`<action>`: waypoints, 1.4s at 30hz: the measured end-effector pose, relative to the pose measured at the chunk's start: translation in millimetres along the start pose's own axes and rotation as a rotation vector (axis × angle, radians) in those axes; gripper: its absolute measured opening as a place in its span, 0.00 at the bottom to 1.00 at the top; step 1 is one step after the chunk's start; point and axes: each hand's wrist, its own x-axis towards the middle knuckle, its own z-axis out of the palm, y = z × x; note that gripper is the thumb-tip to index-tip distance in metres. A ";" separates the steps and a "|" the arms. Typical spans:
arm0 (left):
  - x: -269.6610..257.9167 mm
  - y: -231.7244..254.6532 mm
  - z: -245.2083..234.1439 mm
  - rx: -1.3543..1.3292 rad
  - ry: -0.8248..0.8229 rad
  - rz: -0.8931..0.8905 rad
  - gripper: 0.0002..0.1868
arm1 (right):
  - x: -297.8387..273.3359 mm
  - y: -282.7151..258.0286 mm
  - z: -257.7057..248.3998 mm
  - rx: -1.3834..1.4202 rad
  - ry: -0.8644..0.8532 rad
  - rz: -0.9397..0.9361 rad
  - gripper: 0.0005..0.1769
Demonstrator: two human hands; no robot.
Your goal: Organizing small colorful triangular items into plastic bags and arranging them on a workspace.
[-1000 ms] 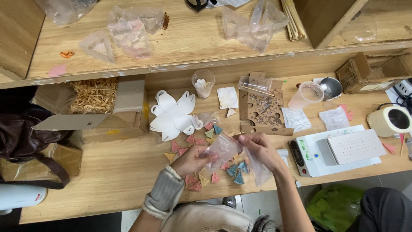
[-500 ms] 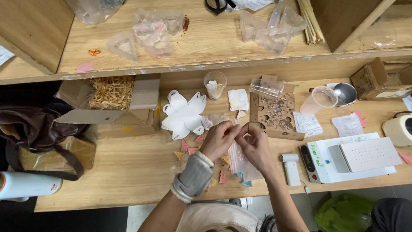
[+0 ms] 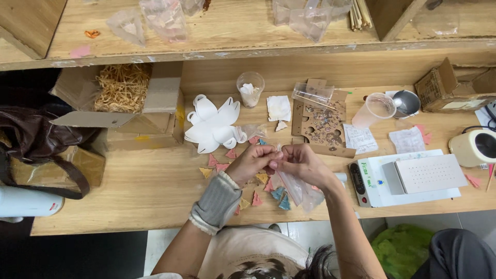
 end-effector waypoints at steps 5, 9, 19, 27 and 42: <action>-5.5 -17.2 6.4 -0.001 0.037 0.057 0.16 | -1.2 5.0 -5.5 0.135 -0.140 -0.063 0.08; -17.5 -10.8 19.8 -0.079 0.143 0.186 0.16 | 3.8 25.8 -2.3 0.322 -0.097 -0.186 0.11; -20.9 -23.9 39.1 -0.228 0.384 0.315 0.13 | 8.3 28.7 17.6 0.574 0.004 -0.110 0.12; -18.8 -17.8 28.3 -0.421 0.368 0.333 0.13 | 27.8 47.7 20.9 0.746 0.046 -0.161 0.11; -25.5 -14.2 19.3 0.212 0.840 0.327 0.21 | -2.6 27.8 2.6 0.634 -0.167 -0.187 0.41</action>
